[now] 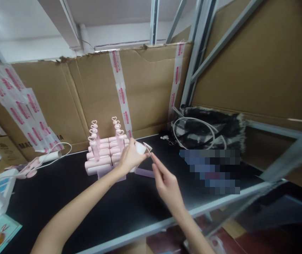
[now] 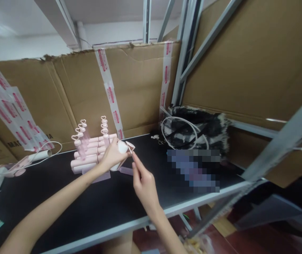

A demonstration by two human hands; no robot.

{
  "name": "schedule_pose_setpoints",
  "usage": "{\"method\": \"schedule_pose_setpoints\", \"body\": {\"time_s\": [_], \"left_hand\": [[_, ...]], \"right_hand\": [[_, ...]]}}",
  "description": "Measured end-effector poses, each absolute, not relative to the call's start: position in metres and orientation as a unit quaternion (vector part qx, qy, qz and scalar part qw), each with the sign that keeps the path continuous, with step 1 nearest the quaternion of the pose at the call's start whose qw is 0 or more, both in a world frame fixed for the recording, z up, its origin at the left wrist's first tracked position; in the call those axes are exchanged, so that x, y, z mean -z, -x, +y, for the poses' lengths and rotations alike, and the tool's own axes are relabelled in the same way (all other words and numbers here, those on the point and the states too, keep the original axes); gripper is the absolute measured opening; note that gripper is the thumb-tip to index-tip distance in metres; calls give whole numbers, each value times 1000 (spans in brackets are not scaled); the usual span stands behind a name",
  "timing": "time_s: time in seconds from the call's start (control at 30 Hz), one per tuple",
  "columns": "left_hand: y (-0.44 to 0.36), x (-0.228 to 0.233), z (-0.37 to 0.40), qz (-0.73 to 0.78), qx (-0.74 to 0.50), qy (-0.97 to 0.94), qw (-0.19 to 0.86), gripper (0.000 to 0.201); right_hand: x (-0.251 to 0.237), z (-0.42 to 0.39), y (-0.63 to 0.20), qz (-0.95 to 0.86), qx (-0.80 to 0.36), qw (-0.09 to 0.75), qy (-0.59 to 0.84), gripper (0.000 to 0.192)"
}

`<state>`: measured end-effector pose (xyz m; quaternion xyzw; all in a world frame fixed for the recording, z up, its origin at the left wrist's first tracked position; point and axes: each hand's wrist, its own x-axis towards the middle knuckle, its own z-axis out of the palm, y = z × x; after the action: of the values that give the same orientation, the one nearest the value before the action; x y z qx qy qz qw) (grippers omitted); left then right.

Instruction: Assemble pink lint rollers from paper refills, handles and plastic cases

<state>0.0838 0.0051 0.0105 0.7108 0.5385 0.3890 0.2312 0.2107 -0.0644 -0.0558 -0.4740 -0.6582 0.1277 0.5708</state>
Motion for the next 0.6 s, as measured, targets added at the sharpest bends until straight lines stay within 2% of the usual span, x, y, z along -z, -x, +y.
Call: {"method": "schedule_pose_setpoints", "body": {"time_s": [0.17,0.3,0.6], "left_hand": [[-99,-3,30,518,-390,-719,250,47],[-104,-4,30,487,-390,-732,275,54],[-105,-3,24,448,-474,-671,354,50]], "right_hand": [[33,-52,-257,-631,-274,488,537,39],[17,-23,-270,-623,-210,574,488,32],[10,30,-244,-647,-240,559,460,39]]}}
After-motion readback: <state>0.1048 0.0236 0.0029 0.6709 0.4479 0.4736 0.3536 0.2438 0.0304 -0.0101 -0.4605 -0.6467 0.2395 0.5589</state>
